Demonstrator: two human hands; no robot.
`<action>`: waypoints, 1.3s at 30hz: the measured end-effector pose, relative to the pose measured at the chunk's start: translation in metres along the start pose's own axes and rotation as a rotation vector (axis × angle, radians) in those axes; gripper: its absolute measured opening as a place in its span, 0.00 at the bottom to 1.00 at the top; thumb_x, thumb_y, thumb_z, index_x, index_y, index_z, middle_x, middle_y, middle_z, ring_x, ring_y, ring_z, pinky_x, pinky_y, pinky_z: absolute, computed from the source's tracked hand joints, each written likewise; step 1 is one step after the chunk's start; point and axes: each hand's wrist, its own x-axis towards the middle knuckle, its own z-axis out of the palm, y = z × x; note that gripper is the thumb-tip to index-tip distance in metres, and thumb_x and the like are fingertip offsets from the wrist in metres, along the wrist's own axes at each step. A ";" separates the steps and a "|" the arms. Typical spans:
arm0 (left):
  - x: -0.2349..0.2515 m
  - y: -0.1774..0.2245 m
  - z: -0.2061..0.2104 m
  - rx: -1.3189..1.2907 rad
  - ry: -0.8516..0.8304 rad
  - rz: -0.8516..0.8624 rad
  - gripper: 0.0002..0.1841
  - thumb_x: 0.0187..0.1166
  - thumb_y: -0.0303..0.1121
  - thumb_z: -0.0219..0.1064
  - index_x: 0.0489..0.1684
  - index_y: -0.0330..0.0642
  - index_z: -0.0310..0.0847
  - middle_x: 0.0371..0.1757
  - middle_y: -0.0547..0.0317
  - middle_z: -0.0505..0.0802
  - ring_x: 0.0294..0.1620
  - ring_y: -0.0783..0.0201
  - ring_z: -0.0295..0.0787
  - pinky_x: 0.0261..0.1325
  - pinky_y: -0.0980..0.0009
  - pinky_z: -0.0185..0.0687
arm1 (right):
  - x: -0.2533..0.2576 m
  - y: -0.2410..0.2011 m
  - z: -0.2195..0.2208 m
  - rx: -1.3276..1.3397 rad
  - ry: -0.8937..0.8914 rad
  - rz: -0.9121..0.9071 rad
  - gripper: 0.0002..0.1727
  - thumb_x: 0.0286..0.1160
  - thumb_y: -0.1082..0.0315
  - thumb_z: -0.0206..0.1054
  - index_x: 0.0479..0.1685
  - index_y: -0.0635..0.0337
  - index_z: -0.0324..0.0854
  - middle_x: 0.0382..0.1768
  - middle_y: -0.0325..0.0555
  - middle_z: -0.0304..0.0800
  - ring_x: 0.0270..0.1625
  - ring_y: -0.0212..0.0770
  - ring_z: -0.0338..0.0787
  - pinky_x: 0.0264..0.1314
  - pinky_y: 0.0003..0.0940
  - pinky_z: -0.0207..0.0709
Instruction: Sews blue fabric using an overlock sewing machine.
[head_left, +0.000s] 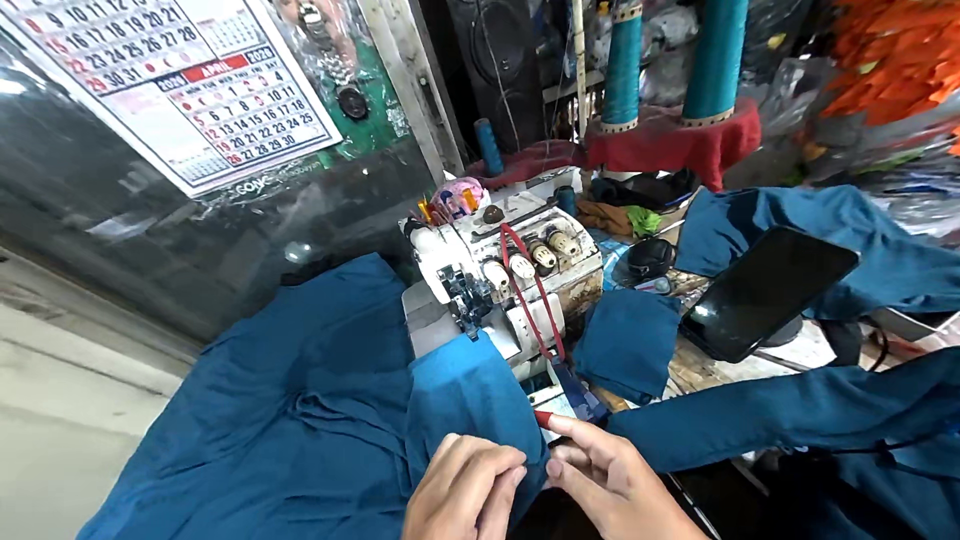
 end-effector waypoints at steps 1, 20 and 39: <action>0.001 0.005 -0.006 -0.011 0.007 0.004 0.06 0.79 0.33 0.73 0.47 0.49 0.95 0.45 0.65 0.94 0.52 0.68 0.89 0.56 0.70 0.87 | -0.002 -0.002 -0.001 0.037 -0.031 -0.006 0.25 0.86 0.75 0.61 0.82 0.65 0.71 0.52 0.49 0.95 0.48 0.45 0.97 0.58 0.44 0.93; -0.006 0.012 0.014 0.030 0.015 0.027 0.06 0.79 0.35 0.72 0.47 0.54 0.95 0.45 0.67 0.92 0.53 0.66 0.87 0.57 0.66 0.84 | -0.007 -0.005 0.002 0.246 -0.070 0.015 0.29 0.87 0.78 0.57 0.88 0.69 0.61 0.61 0.58 0.92 0.56 0.55 0.95 0.64 0.52 0.91; 0.049 -0.001 -0.027 -0.071 0.117 -0.051 0.07 0.82 0.36 0.69 0.43 0.48 0.93 0.41 0.67 0.93 0.46 0.69 0.90 0.51 0.67 0.91 | 0.017 -0.031 0.015 0.249 0.104 0.211 0.08 0.88 0.70 0.62 0.54 0.65 0.79 0.36 0.54 0.93 0.32 0.47 0.95 0.30 0.44 0.92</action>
